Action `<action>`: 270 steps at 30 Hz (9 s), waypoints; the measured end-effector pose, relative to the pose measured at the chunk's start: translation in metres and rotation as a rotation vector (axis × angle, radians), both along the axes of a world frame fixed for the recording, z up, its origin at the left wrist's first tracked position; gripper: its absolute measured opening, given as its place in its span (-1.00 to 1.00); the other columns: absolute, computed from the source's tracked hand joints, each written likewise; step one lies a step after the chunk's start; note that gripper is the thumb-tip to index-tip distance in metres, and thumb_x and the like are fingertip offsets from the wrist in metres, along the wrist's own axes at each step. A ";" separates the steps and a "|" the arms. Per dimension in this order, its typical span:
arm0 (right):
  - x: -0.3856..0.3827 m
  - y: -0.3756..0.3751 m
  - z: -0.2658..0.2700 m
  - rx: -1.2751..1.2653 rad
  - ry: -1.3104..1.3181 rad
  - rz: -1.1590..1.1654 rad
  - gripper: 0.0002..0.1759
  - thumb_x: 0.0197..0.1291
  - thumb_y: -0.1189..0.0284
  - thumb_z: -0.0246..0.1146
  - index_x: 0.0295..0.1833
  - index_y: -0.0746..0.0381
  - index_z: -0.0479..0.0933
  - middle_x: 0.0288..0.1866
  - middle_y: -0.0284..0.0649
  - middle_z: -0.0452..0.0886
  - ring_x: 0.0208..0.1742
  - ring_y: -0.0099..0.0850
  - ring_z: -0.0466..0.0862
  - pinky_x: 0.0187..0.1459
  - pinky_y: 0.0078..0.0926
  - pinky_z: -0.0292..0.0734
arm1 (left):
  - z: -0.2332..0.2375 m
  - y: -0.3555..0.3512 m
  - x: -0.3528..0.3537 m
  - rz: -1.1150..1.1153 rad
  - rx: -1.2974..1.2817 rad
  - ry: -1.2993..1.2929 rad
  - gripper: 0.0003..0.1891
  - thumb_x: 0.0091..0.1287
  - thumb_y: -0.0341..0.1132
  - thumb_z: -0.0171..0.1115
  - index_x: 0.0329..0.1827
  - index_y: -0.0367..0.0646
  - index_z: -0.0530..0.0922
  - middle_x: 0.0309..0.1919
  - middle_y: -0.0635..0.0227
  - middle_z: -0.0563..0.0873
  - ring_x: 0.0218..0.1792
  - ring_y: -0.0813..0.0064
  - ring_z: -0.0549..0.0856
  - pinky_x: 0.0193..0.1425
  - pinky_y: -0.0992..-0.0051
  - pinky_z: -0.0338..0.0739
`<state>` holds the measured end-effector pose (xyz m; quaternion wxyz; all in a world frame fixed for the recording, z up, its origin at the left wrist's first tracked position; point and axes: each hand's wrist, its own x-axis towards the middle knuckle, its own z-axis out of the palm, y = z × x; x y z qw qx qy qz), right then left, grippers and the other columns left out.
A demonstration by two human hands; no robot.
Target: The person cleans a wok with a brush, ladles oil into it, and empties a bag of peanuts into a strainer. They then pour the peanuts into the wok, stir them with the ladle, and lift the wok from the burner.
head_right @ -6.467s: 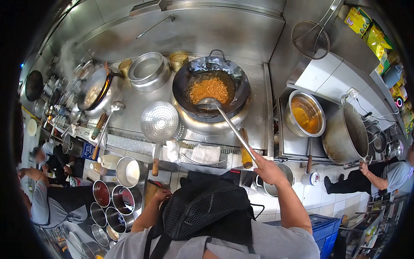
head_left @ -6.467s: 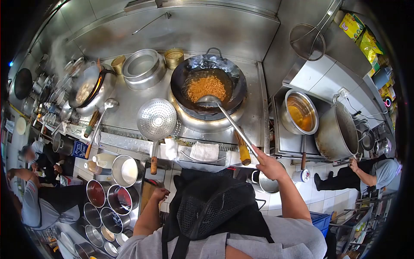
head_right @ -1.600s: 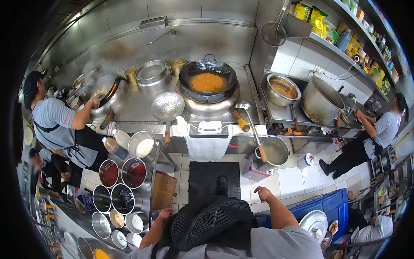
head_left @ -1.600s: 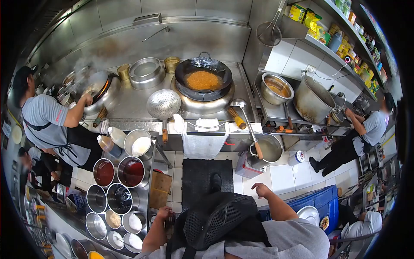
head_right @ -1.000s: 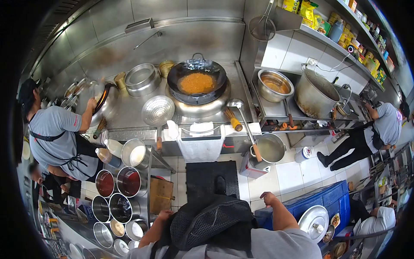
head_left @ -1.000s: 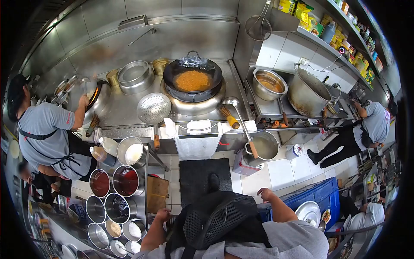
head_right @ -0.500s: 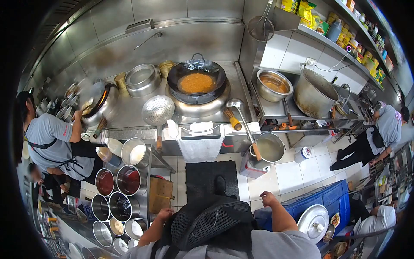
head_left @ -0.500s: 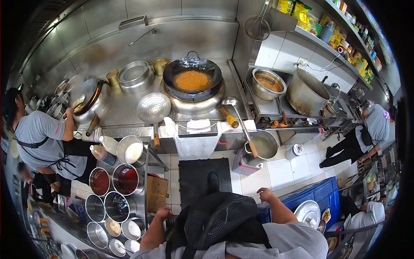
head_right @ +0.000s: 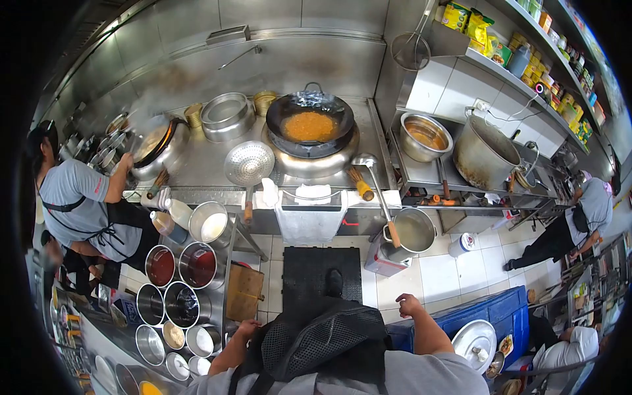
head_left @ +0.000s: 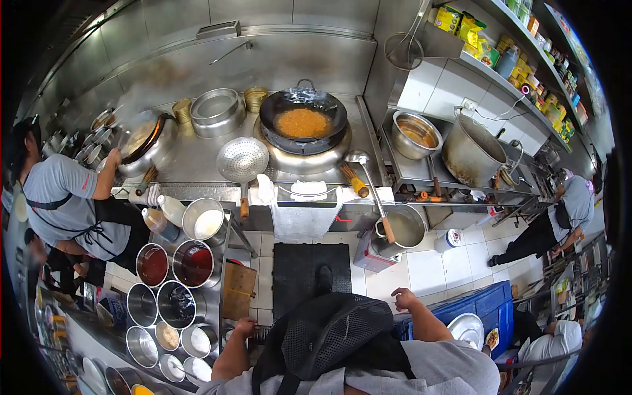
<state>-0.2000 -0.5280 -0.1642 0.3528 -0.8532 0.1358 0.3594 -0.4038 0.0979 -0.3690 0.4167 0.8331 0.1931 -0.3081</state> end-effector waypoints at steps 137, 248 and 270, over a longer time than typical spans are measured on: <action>0.288 0.068 0.089 0.984 -0.229 -0.376 -0.63 0.10 0.66 0.11 0.04 0.16 0.32 -0.63 -0.34 0.29 -0.76 -0.54 0.25 -0.75 -0.51 0.15 | 0.139 -0.085 0.217 0.470 -0.206 0.076 -0.68 0.40 -0.17 0.13 0.08 -0.18 0.59 -0.24 0.30 0.79 -0.40 0.47 0.74 -0.47 0.46 0.55; 0.455 0.230 0.183 -0.296 -0.518 0.615 0.01 0.13 0.61 0.06 0.63 -0.24 -0.18 0.04 0.14 0.65 0.09 0.10 0.63 0.16 -0.01 0.48 | 0.152 -0.047 0.241 0.477 -0.164 0.192 -0.63 0.36 -0.32 0.04 0.20 -0.20 0.53 -0.17 0.17 0.79 -0.35 0.36 0.77 -0.46 0.36 0.55; 0.401 0.167 0.222 -0.232 -0.528 0.678 -0.02 0.17 0.47 0.16 0.62 -0.26 -0.17 -0.02 0.19 0.66 0.02 0.13 0.65 0.12 0.02 0.49 | 0.147 -0.055 0.250 0.432 -0.154 0.221 -0.64 0.39 -0.41 -0.03 0.22 -0.23 0.48 -0.12 0.19 0.79 -0.31 0.40 0.78 -0.52 0.46 0.52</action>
